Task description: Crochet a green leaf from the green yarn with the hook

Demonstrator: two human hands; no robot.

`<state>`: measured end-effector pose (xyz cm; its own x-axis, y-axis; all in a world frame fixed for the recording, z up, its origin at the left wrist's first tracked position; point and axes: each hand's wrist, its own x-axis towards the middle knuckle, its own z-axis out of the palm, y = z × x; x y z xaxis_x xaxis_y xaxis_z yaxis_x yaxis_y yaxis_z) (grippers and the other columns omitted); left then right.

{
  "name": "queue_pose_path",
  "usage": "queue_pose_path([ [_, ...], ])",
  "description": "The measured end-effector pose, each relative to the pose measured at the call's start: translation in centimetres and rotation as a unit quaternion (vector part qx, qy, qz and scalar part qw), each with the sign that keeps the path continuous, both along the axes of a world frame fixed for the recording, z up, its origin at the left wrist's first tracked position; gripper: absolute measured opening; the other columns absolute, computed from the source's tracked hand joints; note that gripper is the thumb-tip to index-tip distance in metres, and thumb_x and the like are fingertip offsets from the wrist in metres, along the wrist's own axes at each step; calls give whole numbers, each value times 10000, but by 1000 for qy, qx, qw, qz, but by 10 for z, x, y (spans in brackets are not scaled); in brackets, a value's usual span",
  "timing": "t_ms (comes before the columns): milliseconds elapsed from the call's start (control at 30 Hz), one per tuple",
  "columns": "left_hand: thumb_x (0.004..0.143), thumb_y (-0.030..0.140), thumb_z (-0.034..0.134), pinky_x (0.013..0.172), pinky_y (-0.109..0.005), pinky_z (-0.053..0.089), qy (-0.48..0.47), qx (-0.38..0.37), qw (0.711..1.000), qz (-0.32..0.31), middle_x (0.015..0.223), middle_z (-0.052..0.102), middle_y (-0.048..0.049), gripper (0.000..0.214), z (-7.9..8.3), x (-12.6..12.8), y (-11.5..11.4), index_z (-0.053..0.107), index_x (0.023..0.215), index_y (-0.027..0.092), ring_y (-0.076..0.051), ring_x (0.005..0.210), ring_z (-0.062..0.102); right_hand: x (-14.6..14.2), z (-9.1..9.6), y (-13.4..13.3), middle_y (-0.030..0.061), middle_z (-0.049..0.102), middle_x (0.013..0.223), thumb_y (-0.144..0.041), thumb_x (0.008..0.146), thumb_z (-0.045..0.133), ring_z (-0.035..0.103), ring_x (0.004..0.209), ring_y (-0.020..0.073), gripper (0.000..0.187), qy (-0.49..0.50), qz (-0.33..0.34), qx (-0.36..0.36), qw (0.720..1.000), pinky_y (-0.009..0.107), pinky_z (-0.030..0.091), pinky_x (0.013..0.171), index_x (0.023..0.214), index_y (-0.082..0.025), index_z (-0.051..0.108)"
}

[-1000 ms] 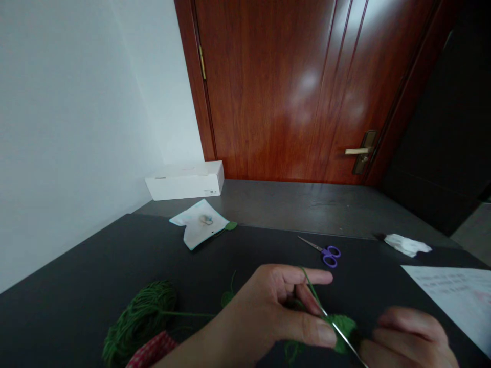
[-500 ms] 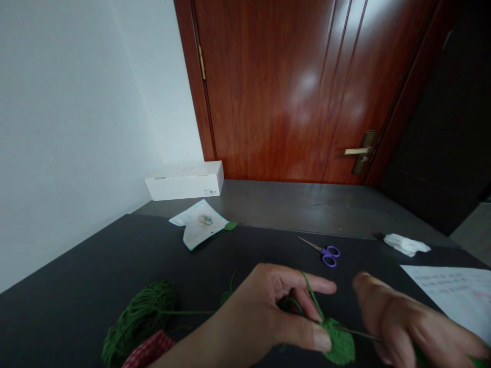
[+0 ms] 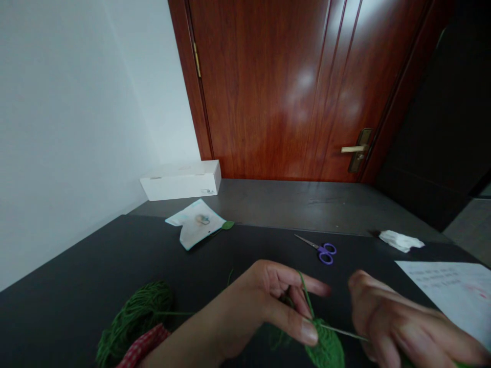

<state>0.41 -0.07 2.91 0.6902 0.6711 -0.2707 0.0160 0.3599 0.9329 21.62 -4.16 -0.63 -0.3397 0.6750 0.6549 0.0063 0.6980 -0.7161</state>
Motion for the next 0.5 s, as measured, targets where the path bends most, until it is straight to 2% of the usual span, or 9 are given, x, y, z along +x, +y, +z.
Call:
queue_pose_path([
  [67,492,194,841,660,-234,392,-30,-20,999,-32,659,646,33,389,-3,1,3,776,874,163,-104,613,534,-8,-1,0,-8,544,570,-407,1009,379,497,569,160,466,107,17,-154,982,317,417,610,634,-234,596],
  [133,508,207,840,631,-226,383,-51,-18,998,-37,698,660,12,378,-6,2,6,778,878,157,-109,642,544,-18,-1,0,-9,515,550,-441,987,420,467,575,161,488,193,30,-302,933,307,433,645,577,-229,582],
  [200,545,201,838,642,-221,385,-60,-7,998,-21,711,653,15,443,-9,1,7,766,981,168,-99,653,546,-26,0,1,-16,487,544,-479,943,505,419,567,155,475,262,24,-399,878,300,436,650,548,-220,562],
  [267,598,202,832,674,-221,391,-57,22,998,10,721,638,28,495,-9,1,6,735,1083,192,-86,663,548,-31,2,2,-20,490,564,-508,889,588,391,567,146,444,306,26,-449,839,287,431,618,560,-211,572],
  [333,638,212,825,697,-221,391,-44,54,997,40,735,628,38,481,-8,1,4,722,1108,205,-78,679,546,-32,4,2,-21,496,572,-524,834,658,385,563,137,422,334,24,-470,816,272,425,587,570,-203,585],
  [400,656,227,822,704,-225,391,-33,70,995,66,745,616,47,453,-6,2,2,720,1097,211,-75,684,538,-32,4,2,-25,498,581,-516,793,712,402,560,132,399,349,11,-479,805,269,443,598,580,-201,593],
  [500,664,249,821,736,-248,401,-17,82,993,84,792,613,35,279,-4,4,-2,751,925,180,-95,731,543,-30,1,3,-29,497,608,-496,783,733,451,562,133,366,348,1,-481,805,284,484,632,607,-207,595],
])
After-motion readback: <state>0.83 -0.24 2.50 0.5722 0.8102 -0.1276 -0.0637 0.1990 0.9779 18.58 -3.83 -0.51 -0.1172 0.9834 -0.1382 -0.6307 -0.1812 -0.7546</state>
